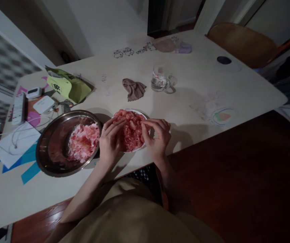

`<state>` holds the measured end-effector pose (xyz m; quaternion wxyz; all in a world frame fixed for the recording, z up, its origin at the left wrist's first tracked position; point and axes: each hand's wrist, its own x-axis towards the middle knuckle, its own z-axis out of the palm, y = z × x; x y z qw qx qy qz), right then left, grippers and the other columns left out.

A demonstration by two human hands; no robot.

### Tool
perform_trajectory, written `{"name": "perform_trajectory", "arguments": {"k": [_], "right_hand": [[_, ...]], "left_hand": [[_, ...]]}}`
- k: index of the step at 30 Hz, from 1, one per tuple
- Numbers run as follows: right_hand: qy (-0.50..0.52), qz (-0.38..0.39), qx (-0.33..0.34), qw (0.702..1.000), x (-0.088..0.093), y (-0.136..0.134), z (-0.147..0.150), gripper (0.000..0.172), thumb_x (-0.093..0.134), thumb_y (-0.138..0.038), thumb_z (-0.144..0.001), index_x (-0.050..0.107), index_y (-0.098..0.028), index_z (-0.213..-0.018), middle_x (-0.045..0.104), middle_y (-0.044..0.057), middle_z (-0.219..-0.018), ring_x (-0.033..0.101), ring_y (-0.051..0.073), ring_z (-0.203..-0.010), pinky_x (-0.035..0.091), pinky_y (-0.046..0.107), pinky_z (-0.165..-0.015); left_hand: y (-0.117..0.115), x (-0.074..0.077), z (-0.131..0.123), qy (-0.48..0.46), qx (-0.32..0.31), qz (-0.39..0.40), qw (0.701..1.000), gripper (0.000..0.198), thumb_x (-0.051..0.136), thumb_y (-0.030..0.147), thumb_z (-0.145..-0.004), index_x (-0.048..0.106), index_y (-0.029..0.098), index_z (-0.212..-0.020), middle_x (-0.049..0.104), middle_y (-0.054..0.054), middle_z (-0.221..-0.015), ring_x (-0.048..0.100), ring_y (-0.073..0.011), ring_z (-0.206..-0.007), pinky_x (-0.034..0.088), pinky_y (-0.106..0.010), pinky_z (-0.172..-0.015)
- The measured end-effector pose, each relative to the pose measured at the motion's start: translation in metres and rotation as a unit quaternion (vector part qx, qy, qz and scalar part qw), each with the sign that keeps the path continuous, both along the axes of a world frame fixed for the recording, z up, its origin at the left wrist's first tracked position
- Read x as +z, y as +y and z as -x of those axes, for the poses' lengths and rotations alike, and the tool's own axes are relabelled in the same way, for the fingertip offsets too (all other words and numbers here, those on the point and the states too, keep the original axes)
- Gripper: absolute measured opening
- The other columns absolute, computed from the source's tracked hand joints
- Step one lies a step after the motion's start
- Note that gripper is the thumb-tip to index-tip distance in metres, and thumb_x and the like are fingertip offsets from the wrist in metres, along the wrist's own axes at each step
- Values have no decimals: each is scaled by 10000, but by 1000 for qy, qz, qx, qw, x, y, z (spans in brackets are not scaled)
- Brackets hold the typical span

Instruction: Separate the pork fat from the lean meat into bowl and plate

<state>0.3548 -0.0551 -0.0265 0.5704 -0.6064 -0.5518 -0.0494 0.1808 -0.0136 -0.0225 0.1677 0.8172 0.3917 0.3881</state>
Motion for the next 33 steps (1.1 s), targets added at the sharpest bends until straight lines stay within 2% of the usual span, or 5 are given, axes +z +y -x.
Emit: {"name": "perform_trajectory", "arguments": {"k": [6, 13, 18, 24, 33], "right_hand": [[-24, -16, -14, 999, -2, -2, -10, 87, 679, -188, -927, 694, -266, -961, 769, -12, -907, 717, 161, -878, 514, 354, -885], [-36, -7, -20, 999, 0, -6, -13, 82, 682, -188, -927, 689, -265, -953, 766, -11, -901, 711, 159, -875, 511, 347, -878], [-50, -2, -19, 999, 2, -8, -13, 64, 673, -206, -937, 682, -267, -947, 772, -5, -902, 716, 163, -884, 511, 362, -888], [-50, 33, 17, 998, 7, -10, -1, 55, 656, -256, -948, 703, -258, -919, 772, 13, -909, 711, 179, -880, 516, 376, -851], [-70, 2, 208, 976, 29, 4, 73, 90, 673, -173, -923, 704, -256, -939, 761, 9, -916, 687, 187, -912, 528, 394, -913]], "left_hand": [[-5, 10, 9, -10, -24, -19, 999, 428, 472, 56, -938, 663, 200, -1293, 694, -72, -1335, 538, -258, -1333, 462, -514, -1151], [-4, 3, 15, 50, -48, -20, 997, 454, 498, 70, -949, 627, 227, -1355, 661, -68, -1390, 459, -285, -1419, 442, -567, -1168], [-9, 17, 25, 36, -37, -14, 999, 518, 442, 33, -948, 593, 232, -1402, 627, -75, -1438, 455, -263, -1436, 423, -544, -1198], [-15, 43, 68, 1, 55, -79, 995, 398, 546, 148, -984, 644, 277, -1348, 694, -57, -1347, 552, -272, -1369, 457, -537, -1175], [-13, 62, 169, 10, 236, -122, 964, 307, 608, 181, -959, 712, 258, -1238, 725, -67, -1281, 596, -276, -1316, 483, -520, -1146]]}}
